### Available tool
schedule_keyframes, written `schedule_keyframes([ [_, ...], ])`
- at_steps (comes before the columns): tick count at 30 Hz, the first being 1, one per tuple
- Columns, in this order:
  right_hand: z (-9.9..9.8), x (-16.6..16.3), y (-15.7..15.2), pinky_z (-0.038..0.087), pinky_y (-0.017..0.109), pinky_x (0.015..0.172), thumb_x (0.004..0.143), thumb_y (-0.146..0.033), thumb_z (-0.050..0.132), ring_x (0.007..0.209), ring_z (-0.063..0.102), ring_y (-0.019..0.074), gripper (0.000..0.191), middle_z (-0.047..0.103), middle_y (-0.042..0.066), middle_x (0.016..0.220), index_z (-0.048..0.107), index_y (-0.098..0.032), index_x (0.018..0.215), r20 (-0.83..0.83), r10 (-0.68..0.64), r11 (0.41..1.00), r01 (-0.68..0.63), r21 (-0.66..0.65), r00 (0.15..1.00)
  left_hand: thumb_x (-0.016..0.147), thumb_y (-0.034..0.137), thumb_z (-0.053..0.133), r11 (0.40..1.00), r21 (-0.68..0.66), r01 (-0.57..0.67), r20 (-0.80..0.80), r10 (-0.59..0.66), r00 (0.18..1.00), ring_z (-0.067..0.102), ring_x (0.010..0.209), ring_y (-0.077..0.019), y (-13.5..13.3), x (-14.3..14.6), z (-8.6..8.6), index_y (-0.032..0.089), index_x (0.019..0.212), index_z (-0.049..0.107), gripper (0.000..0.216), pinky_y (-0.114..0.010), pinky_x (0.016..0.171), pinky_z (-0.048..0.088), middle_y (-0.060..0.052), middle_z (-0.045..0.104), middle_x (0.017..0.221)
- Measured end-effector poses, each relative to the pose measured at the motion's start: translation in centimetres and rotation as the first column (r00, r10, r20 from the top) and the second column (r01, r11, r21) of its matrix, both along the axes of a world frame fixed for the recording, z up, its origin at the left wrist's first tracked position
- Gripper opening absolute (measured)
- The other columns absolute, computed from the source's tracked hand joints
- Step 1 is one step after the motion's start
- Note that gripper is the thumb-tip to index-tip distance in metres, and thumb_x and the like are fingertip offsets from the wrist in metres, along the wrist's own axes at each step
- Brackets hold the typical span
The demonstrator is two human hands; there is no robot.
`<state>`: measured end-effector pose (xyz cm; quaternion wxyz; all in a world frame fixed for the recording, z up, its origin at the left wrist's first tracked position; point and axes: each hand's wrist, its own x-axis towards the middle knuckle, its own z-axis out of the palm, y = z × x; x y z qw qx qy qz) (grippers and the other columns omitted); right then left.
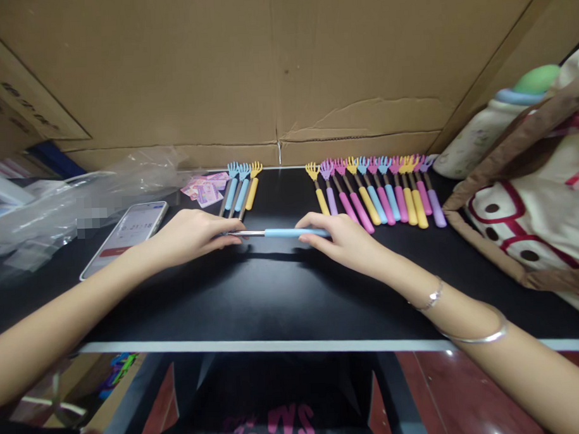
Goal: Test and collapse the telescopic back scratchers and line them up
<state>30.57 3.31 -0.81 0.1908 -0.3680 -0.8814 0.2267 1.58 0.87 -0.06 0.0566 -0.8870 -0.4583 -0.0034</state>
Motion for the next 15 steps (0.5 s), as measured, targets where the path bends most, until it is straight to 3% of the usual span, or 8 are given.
schedule_keyframes([
  [15, -0.19, 0.07, 0.02, 0.040, 0.026, 0.058, 0.090, -0.040, 0.050, 0.061, 0.056, 0.0142, 0.025, 0.066, 0.002, 0.076, 0.063, -0.019, 0.096, 0.007, -0.007, 1.000, 0.007, -0.012, 1.000, 0.098, 0.045, 0.042, 1.000, -0.019, 0.015, 0.023, -0.014, 1.000, 0.065, 0.067, -0.0155, 0.07, -0.08, -0.10, 0.025, 0.101, 0.063, 0.029, -0.022, 0.056, 0.030, 0.002, 0.071, 0.076],
])
